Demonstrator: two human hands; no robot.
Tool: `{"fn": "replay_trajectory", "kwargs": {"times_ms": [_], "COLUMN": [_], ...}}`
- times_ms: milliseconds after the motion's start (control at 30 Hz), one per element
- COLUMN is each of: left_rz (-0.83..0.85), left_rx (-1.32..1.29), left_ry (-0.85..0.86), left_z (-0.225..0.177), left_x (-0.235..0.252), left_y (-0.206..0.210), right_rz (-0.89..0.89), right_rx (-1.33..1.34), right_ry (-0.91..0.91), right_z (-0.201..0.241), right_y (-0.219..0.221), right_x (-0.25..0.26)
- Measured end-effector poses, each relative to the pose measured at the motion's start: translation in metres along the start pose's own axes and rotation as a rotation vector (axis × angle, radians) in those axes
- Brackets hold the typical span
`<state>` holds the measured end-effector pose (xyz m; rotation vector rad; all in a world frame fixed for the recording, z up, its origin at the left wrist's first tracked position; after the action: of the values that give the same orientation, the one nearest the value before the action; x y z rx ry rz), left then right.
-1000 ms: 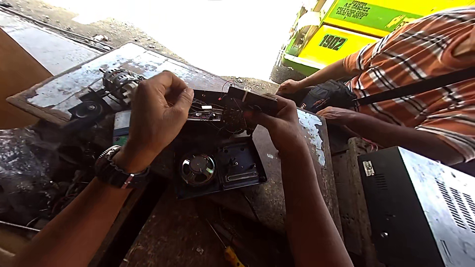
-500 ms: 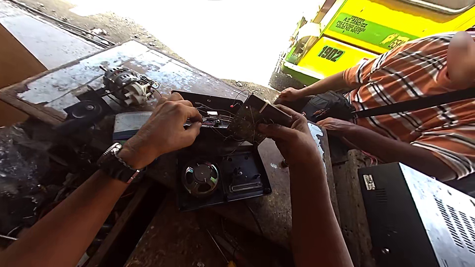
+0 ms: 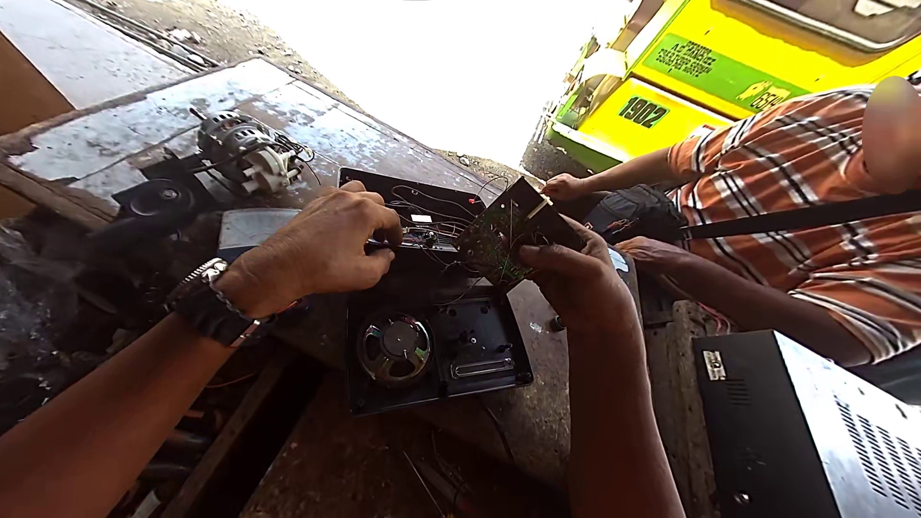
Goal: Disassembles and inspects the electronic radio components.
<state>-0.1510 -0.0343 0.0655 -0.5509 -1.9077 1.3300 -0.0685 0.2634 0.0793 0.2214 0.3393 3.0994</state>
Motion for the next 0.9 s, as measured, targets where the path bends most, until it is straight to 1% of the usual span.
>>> {"fn": "replay_trajectory", "kwargs": {"times_ms": [100,233,533,667,900], "left_rz": [0.076,0.155,0.195,0.16,0.117], "left_rx": [0.054,0.078,-0.051,-0.148,-0.361], "left_ry": [-0.004,-0.016,-0.061,-0.05,0.003], "left_z": [-0.001,-0.004,-0.001,0.006,0.03], "left_x": [0.002,0.007,0.012,0.014,0.007], "left_y": [0.002,0.0,-0.007,-0.014,-0.041], "right_rz": [0.065,0.093,0.106,0.088,0.099], "right_rx": [-0.019,-0.059,-0.063,-0.044,-0.044], "right_ry": [-0.053,-0.088,-0.082,-0.067,-0.062], "right_z": [0.0,0.001,0.002,0.0,0.0], "right_y": [0.001,0.003,-0.004,-0.004,-0.005], "right_x": [-0.001,-0.002,-0.001,0.0,0.001]}}
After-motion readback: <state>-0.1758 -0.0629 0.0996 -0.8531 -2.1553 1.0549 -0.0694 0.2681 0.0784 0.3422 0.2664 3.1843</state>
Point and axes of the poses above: each hand's wrist, its own x-axis towards the middle knuckle, its own y-axis out of the palm, z = x × y, the point moved 1 cm from there along x, towards the middle knuckle, and after that the axes turned 7 degrees about x, right-handed, at the moved point
